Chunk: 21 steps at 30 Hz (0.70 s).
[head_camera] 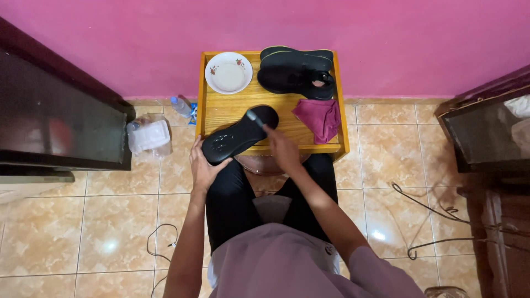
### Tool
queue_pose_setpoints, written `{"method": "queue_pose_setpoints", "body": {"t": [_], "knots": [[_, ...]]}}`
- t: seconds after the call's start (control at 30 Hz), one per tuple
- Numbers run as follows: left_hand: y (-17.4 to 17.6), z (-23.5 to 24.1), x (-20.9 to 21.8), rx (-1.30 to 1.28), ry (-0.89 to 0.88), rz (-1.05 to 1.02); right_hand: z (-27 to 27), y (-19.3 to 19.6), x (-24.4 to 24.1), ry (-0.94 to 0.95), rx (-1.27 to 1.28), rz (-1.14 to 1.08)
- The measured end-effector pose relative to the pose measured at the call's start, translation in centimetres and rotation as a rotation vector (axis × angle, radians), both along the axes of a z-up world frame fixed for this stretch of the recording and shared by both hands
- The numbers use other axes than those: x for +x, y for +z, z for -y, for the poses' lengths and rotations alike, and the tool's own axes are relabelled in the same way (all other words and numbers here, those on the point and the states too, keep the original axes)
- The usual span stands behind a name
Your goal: The person scrubs the sole of a black shoe using a toothbrush and then wipes the shoe with a pink cloth. The task is performed on a small wooden table placed on the floor.
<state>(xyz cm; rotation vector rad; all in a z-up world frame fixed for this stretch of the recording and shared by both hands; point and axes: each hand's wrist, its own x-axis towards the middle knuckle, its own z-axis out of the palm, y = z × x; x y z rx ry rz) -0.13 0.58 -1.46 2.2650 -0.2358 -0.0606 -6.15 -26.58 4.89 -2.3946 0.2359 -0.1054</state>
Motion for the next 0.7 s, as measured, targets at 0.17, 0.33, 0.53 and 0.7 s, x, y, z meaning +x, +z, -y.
{"method": "queue_pose_setpoints", "body": {"t": [0.17, 0.33, 0.53, 0.7], "knots": [[0.8, 0.2, -0.1, -0.036, 0.017, 0.011, 0.7, -1.9, 1.1, -0.083, -0.02, -0.028], [0.4, 0.2, 0.0, -0.011, -0.007, 0.027, -0.7, -1.3, -0.3, 0.11, -0.174, -0.005], [0.5, 0.2, -0.2, -0.011, 0.013, 0.008, -3.5, 0.5, -1.8, -0.101, 0.035, 0.072], [0.9, 0.1, -0.3, -0.009, -0.009, -0.007, -2.3, -0.3, -0.7, -0.093, -0.206, 0.022]]}}
